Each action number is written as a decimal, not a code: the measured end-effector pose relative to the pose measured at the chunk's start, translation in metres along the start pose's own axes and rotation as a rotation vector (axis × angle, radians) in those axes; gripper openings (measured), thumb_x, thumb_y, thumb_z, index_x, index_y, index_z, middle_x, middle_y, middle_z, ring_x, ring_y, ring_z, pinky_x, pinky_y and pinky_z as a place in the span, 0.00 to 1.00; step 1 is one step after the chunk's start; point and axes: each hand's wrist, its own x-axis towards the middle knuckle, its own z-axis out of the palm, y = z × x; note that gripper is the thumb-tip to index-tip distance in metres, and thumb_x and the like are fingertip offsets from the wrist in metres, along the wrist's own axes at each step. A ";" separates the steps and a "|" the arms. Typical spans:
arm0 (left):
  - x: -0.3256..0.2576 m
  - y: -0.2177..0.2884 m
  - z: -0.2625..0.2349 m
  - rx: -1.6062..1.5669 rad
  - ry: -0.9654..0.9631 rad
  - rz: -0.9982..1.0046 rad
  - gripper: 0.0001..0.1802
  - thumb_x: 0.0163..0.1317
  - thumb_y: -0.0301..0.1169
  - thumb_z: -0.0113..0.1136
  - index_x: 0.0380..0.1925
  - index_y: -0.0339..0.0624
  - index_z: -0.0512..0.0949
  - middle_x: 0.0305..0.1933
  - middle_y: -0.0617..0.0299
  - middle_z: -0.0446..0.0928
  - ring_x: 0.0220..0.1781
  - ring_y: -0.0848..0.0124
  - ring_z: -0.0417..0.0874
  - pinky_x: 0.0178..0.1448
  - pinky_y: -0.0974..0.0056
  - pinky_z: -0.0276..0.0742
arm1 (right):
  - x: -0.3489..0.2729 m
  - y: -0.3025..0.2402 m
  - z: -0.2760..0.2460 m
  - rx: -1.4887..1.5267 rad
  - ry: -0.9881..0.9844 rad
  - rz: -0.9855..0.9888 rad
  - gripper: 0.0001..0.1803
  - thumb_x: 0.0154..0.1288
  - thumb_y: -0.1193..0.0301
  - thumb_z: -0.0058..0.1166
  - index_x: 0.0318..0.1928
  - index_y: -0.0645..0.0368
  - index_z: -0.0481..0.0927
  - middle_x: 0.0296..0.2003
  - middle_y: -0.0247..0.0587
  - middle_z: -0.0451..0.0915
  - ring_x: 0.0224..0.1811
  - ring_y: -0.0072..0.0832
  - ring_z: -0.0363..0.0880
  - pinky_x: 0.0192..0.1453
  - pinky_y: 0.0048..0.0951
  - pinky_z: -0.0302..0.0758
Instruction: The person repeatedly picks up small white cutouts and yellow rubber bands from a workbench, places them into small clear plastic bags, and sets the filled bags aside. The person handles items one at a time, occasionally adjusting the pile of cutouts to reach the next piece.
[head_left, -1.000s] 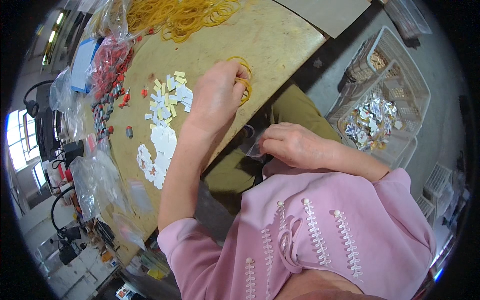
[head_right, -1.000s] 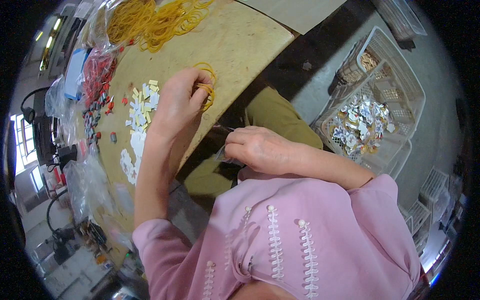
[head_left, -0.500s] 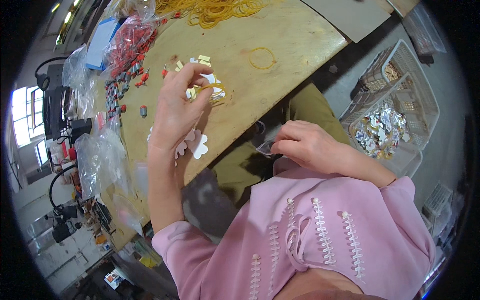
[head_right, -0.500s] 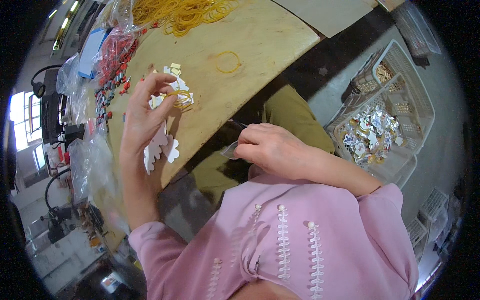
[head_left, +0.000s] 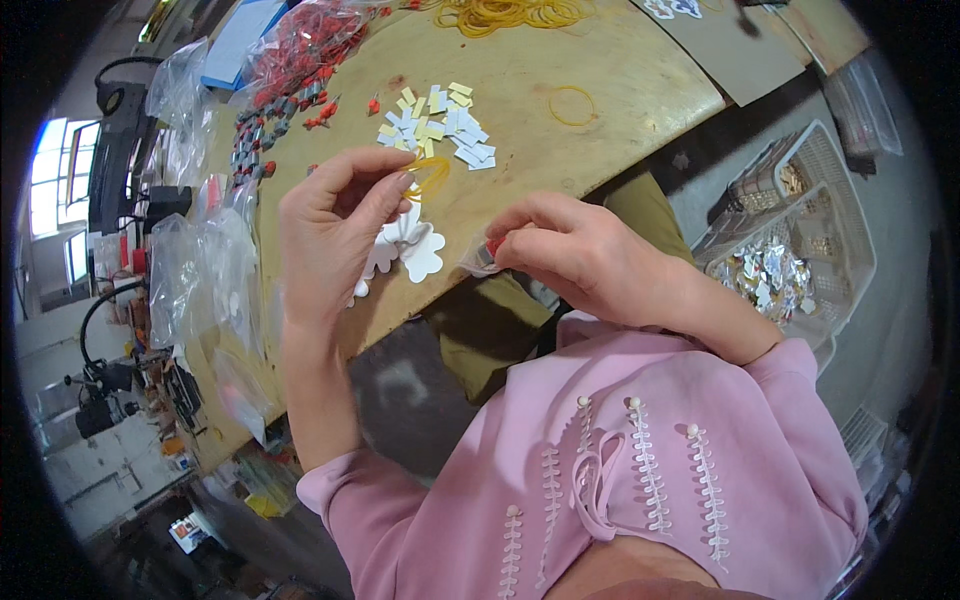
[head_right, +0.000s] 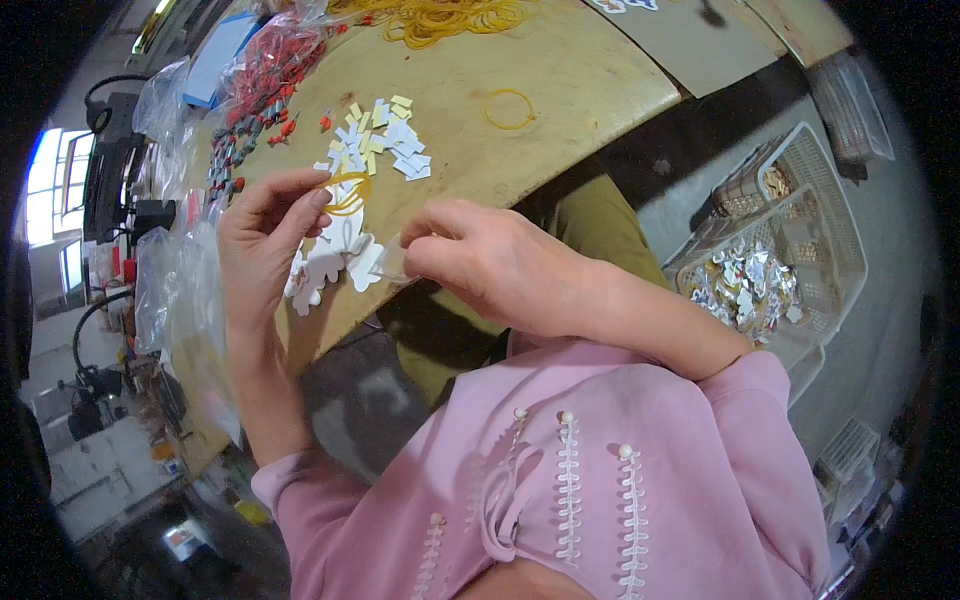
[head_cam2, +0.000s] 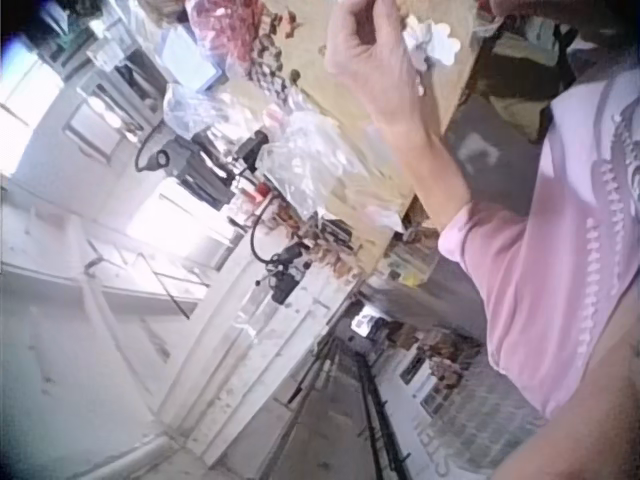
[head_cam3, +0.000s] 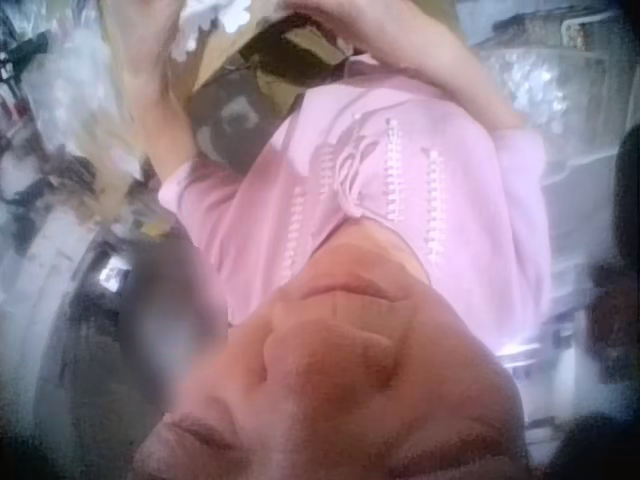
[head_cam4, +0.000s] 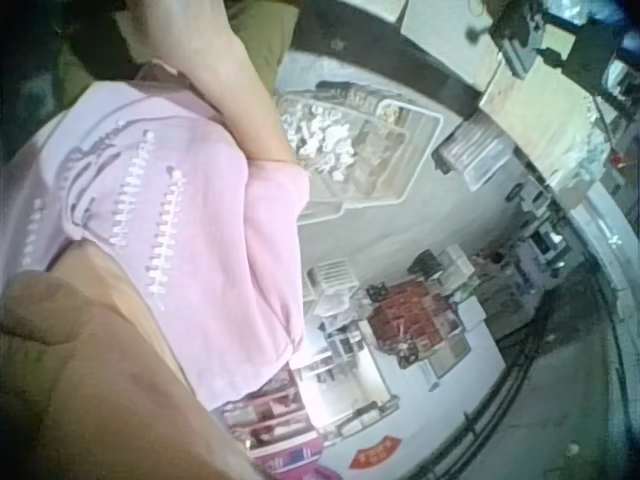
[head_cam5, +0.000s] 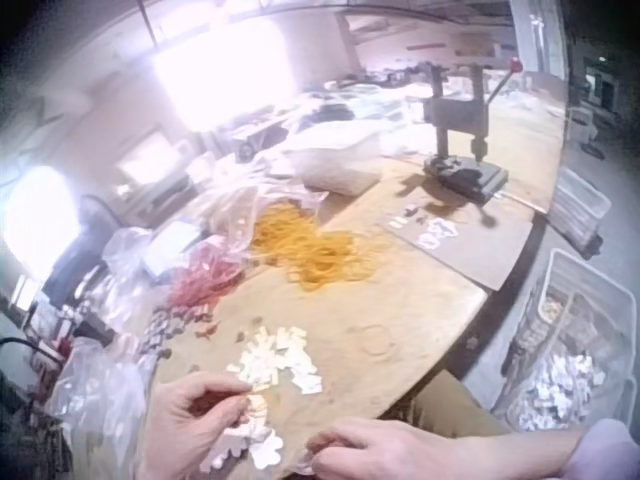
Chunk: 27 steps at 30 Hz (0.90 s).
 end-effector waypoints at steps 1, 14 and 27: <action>-0.005 0.006 0.003 -0.092 -0.013 0.000 0.08 0.71 0.21 0.69 0.48 0.34 0.88 0.41 0.61 0.89 0.36 0.78 0.87 0.42 0.72 0.83 | 0.002 -0.001 0.001 0.022 0.001 0.025 0.14 0.63 0.85 0.64 0.48 0.60 0.83 0.51 0.46 0.83 0.51 0.46 0.86 0.52 0.39 0.85; -0.059 -0.012 0.037 0.388 0.128 0.544 0.13 0.55 0.17 0.74 0.40 0.41 0.89 0.38 0.60 0.86 0.39 0.64 0.85 0.45 0.60 0.82 | 0.010 -0.011 0.012 0.089 -0.010 0.029 0.17 0.64 0.87 0.62 0.52 0.61 0.84 0.53 0.51 0.83 0.52 0.48 0.87 0.55 0.37 0.85; -0.080 -0.003 0.010 0.720 -0.528 0.248 0.13 0.61 0.39 0.74 0.41 0.44 0.88 0.30 0.54 0.84 0.34 0.52 0.88 0.39 0.50 0.81 | 0.010 -0.015 0.018 0.103 -0.209 -0.034 0.12 0.64 0.84 0.64 0.46 0.60 0.85 0.57 0.48 0.84 0.55 0.43 0.87 0.56 0.37 0.86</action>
